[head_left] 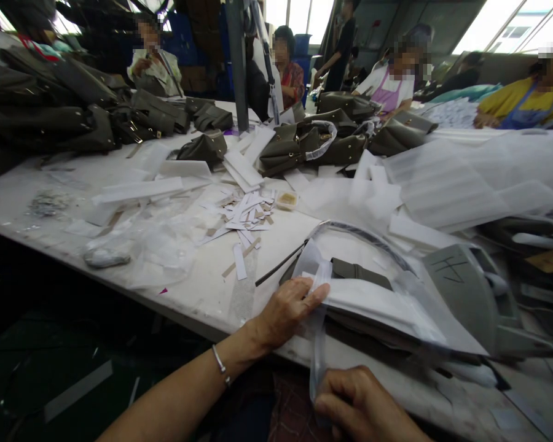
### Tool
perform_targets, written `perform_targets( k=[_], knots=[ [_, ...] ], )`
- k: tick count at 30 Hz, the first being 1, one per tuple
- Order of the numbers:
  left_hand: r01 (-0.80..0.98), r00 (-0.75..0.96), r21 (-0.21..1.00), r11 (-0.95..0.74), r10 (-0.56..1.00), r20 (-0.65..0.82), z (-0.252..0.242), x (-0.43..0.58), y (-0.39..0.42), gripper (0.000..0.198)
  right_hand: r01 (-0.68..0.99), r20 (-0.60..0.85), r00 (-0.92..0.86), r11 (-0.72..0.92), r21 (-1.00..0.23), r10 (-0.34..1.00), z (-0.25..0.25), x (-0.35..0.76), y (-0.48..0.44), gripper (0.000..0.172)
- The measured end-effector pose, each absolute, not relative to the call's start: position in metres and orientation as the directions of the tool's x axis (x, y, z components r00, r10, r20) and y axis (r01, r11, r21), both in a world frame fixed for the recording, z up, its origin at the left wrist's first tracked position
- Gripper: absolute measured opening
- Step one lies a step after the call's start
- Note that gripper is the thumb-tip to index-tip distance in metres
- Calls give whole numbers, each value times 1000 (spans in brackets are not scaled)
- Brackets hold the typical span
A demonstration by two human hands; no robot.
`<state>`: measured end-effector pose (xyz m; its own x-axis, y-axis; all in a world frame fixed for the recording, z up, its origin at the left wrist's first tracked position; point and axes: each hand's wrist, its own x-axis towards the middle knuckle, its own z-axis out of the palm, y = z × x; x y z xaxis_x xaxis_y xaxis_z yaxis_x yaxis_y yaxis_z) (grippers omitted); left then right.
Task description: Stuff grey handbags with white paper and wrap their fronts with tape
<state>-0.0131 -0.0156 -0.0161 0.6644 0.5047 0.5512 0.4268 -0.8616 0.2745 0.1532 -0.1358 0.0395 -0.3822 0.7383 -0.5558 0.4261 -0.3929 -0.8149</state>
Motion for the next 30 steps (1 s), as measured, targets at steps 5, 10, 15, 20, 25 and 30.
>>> perform_targets(
  k=[5,10,15,20,25,30],
  knots=[
    [423,684,192,-885,452,573,-18,-13,-21,36,462,-145,-405,66,-884,903,105,177,-105,19],
    [377,671,266,-887,460,582,-19,-16,-26,38,673,440,-160,424,-607,884,61,176,-70,16],
    [262,637,420,-869,482,602,-27,-23,-25,44,698,480,-245,497,-515,842,15,177,-68,14],
    [203,679,468,-860,468,566,-28,-30,-18,44,692,471,-269,508,-513,840,19,180,-71,11],
    [141,751,586,-798,472,462,-3,-37,-15,57,693,460,-294,518,-501,838,20,181,-71,16],
    [176,771,693,-699,535,344,22,-40,-14,54,703,446,-340,539,-464,828,25,180,-71,18]
  ],
)
